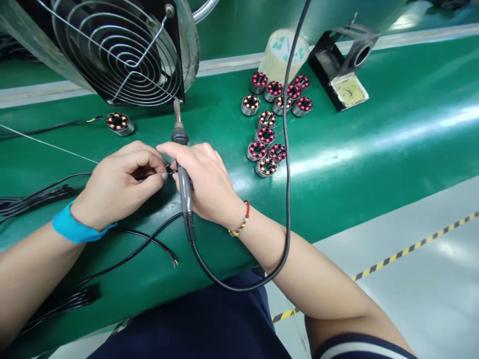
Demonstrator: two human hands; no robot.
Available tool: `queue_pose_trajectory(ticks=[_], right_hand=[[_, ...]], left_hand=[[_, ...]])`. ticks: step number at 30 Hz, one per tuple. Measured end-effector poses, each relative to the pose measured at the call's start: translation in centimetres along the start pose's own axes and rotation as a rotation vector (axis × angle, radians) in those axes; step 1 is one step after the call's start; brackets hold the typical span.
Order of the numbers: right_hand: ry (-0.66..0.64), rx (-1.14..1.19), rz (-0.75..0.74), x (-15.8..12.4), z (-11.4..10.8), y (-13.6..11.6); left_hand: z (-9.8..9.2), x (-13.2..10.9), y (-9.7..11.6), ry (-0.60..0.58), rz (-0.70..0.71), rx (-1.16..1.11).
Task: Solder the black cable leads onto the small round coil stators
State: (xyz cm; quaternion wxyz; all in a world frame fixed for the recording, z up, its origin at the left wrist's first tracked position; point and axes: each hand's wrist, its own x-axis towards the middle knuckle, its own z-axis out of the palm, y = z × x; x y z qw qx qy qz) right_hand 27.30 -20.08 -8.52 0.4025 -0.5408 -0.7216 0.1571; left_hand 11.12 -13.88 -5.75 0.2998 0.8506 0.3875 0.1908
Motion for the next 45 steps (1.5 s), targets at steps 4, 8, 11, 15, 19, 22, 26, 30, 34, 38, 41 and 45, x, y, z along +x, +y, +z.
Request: queue_pose_trajectory(ticks=[4, 8, 11, 15, 19, 22, 26, 30, 34, 38, 41, 45], right_hand=[[-0.016, -0.017, 0.003, 0.1, 0.5, 0.1], [0.025, 0.018, -0.014, 0.0, 0.4, 0.2], [0.057, 0.038, -0.009, -0.2, 0.3, 0.2], [0.016, 0.018, 0.03, -0.1, 0.2, 0.3], [-0.037, 0.006, 0.039, 0.0, 0.2, 0.2], [-0.024, 0.031, 0.027, -0.1, 0.0, 0.2], [0.009, 0.063, 0.0, -0.2, -0.1, 0.4], [0.001, 0.048, -0.058, -0.1, 0.2, 0.5], [-0.014, -0.015, -0.046, 0.0, 0.6, 0.3], [-0.002, -0.073, -0.032, 0.0, 0.8, 0.0], [0.016, -0.1, -0.029, -0.1, 1.0, -0.1], [0.032, -0.041, -0.004, 0.1, 1.2, -0.2]], left_hand=[[-0.2, -0.1, -0.1, 0.016, -0.009, -0.015], [-0.7, -0.2, -0.5, -0.003, -0.092, -0.067], [-1.1, -0.1, -0.9, -0.101, -0.174, -0.062], [-1.6, 0.3, -1.2, -0.162, -0.246, -0.151], [-1.8, 0.6, -1.1, -0.138, -0.33, -0.333], [-1.7, 0.7, -0.9, -0.163, -0.362, -0.34], [-1.3, 0.8, -0.5, -0.199, -0.406, -0.293], [-1.1, 0.9, -0.3, -0.195, -0.442, -0.257], [-1.1, 0.8, -0.5, -0.196, -0.465, -0.276], [-1.3, 0.9, -0.6, -0.215, -0.455, -0.337], [-1.4, 0.9, -0.8, -0.272, -0.407, -0.353], [-1.0, 0.5, -0.9, -0.335, -0.3, -0.242]])
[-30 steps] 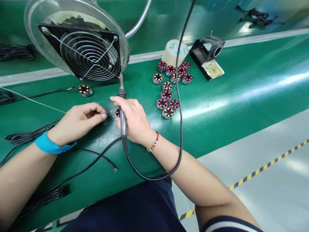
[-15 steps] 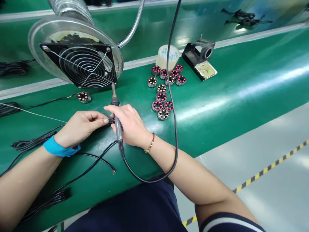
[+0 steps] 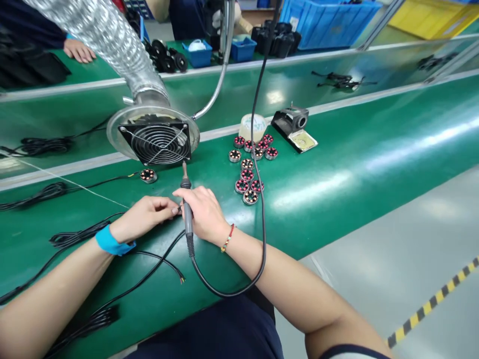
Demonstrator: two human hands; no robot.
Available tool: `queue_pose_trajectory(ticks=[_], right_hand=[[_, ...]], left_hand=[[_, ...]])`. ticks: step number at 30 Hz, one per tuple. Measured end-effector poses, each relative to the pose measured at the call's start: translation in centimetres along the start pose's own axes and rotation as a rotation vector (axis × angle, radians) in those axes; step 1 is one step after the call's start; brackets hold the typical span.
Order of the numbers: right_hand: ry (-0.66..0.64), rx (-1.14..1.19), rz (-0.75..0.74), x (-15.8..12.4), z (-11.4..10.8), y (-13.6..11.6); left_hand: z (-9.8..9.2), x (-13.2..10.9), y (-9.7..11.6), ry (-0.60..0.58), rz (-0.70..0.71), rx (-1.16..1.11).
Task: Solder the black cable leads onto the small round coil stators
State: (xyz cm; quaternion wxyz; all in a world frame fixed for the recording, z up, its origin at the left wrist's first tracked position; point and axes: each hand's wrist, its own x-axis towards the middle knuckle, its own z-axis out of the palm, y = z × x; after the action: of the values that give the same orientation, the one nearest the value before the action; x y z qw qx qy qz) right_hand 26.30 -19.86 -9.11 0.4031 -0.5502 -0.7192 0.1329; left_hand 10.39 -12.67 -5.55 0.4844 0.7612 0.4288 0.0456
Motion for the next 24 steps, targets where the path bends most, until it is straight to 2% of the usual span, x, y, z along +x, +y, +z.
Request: queue_pose_trajectory(ticks=[3, 6, 13, 16, 24], right_hand=[[0.045, 0.112, 0.037, 0.1, -0.2, 0.1], [0.153, 0.165, 0.106, 0.0, -1.0, 0.3], [0.264, 0.169, 0.156, -0.3, -3.0, 0.8], [0.261, 0.163, 0.159, -0.3, -3.2, 0.8], [0.243, 0.153, 0.108, -0.4, -3.2, 0.7]], left_hand=[[0.3, -0.2, 0.0, 0.094, 0.067, 0.153], [-0.2, -0.2, 0.1, 0.23, 0.073, 0.253], [-3.5, 0.3, -0.1, 0.531, -0.127, 0.476], [-3.6, 0.5, 0.3, 0.553, -0.184, 0.514], [-1.9, 0.3, 2.7, 0.486, -0.306, 0.636]])
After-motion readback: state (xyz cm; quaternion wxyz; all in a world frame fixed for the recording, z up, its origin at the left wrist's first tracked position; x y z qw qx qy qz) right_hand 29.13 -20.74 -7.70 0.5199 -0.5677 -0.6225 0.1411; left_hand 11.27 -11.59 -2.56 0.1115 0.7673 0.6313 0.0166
